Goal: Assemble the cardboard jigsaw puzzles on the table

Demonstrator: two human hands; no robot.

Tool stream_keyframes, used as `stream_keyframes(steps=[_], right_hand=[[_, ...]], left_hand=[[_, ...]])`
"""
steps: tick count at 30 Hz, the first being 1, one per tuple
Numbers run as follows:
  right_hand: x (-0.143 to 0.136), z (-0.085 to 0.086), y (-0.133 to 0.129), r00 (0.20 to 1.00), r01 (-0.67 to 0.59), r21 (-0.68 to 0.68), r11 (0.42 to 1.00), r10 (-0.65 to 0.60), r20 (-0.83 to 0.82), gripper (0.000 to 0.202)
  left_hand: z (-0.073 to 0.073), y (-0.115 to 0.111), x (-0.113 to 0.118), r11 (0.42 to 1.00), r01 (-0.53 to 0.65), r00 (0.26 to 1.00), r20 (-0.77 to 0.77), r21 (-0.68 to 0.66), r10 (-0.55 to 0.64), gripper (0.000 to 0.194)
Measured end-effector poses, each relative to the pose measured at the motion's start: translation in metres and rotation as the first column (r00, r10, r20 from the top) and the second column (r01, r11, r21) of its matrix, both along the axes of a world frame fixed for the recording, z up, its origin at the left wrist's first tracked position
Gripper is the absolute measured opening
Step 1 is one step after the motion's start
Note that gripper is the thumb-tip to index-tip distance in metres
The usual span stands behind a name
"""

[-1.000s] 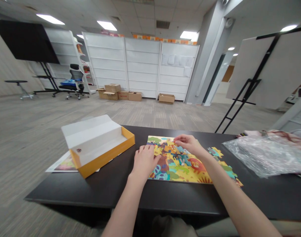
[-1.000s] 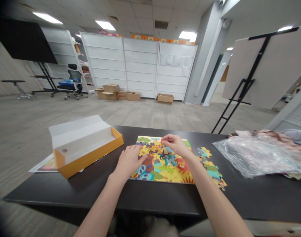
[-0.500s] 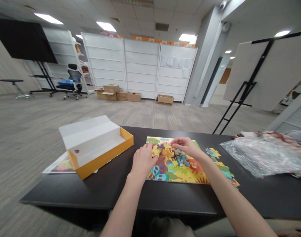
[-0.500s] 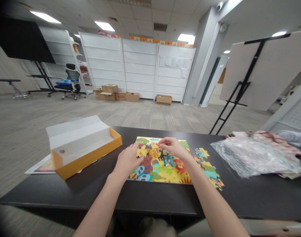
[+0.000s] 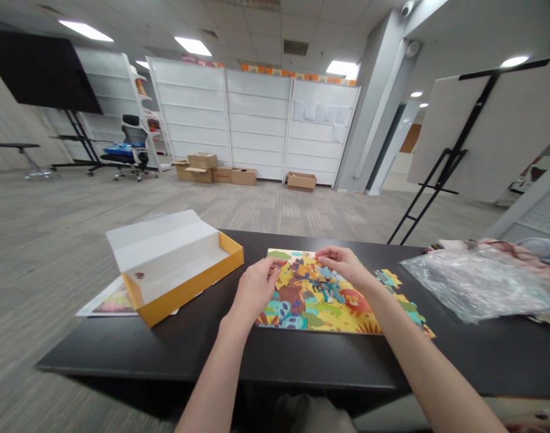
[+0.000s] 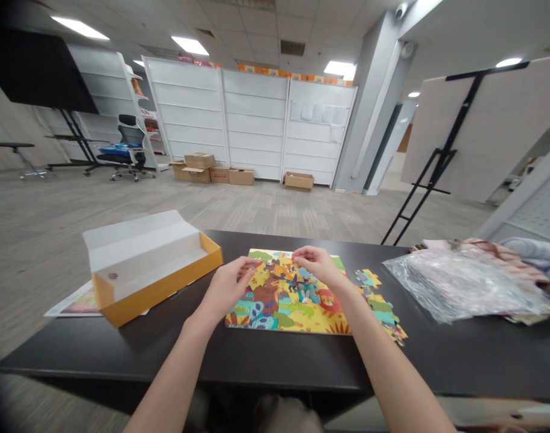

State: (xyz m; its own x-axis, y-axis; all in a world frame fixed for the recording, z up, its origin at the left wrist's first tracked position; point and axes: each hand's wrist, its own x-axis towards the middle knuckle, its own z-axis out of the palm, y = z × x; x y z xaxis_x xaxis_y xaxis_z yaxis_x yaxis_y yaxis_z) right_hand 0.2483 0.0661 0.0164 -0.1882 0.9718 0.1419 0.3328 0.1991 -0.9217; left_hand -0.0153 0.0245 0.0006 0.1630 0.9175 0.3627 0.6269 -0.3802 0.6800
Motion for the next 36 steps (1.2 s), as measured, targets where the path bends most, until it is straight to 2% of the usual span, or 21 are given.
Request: stream_keyframes(steps=[4, 6, 9, 11, 15, 17, 21, 26, 28, 31, 36], right_hand=[[0.007, 0.003, 0.000, 0.998, 0.040, -0.001, 0.999, -0.040, -0.055, 0.045], [0.011, 0.004, 0.001, 0.994, 0.069, 0.003, 0.998, -0.069, -0.086, 0.045], [0.016, 0.005, 0.002, 0.990, 0.103, 0.007, 0.995, -0.102, -0.098, 0.044], [0.018, 0.005, 0.002, 0.988, 0.118, 0.007, 0.993, -0.117, -0.105, 0.044], [0.023, 0.006, 0.002, 0.978, 0.150, -0.004, 0.989, -0.149, -0.147, 0.046], [0.026, 0.007, 0.002, 0.968, 0.168, -0.009, 0.986, -0.167, -0.188, 0.046], [0.031, 0.008, 0.004, 0.940, 0.208, -0.013, 0.978, -0.204, -0.273, 0.047], [0.038, 0.010, 0.009, 0.926, 0.252, 0.041, 0.967, -0.229, -0.301, 0.049], [0.052, 0.012, 0.009, 0.919, 0.306, 0.072, 0.949, -0.274, -0.285, 0.050], [0.088, 0.018, 0.000, 0.905, 0.398, 0.107, 0.911, -0.370, -0.212, 0.051], [0.149, 0.032, -0.040, 0.864, 0.503, 0.053, 0.863, -0.501, -0.045, 0.057]], left_hand=[[0.010, -0.001, -0.020, 0.981, -0.168, 0.982, 0.107, 0.095, 0.158, 0.025], [0.014, -0.004, -0.032, 0.967, -0.219, 0.975, 0.072, 0.132, 0.211, 0.027], [0.014, -0.008, -0.048, 0.961, -0.242, 0.966, -0.060, 0.134, 0.252, 0.029], [0.012, -0.010, -0.054, 0.969, -0.236, 0.955, -0.165, 0.076, 0.246, 0.030], [0.005, -0.014, -0.058, 0.978, -0.181, 0.920, -0.369, -0.104, 0.130, 0.031], [0.003, -0.015, -0.057, 0.971, -0.187, 0.891, -0.442, -0.147, 0.104, 0.031], [0.002, -0.013, -0.056, 0.970, -0.193, 0.880, -0.463, -0.148, 0.104, 0.032], [-0.001, -0.006, -0.059, 0.969, -0.197, 0.882, -0.459, -0.150, 0.108, 0.031], [-0.004, -0.003, -0.060, 0.970, -0.194, 0.877, -0.469, -0.146, 0.105, 0.030], [-0.005, 0.000, -0.059, 0.975, -0.177, 0.867, -0.490, -0.135, 0.089, 0.032], [0.008, -0.006, -0.045, 0.978, -0.174, 0.825, -0.559, -0.116, 0.080, 0.031]])
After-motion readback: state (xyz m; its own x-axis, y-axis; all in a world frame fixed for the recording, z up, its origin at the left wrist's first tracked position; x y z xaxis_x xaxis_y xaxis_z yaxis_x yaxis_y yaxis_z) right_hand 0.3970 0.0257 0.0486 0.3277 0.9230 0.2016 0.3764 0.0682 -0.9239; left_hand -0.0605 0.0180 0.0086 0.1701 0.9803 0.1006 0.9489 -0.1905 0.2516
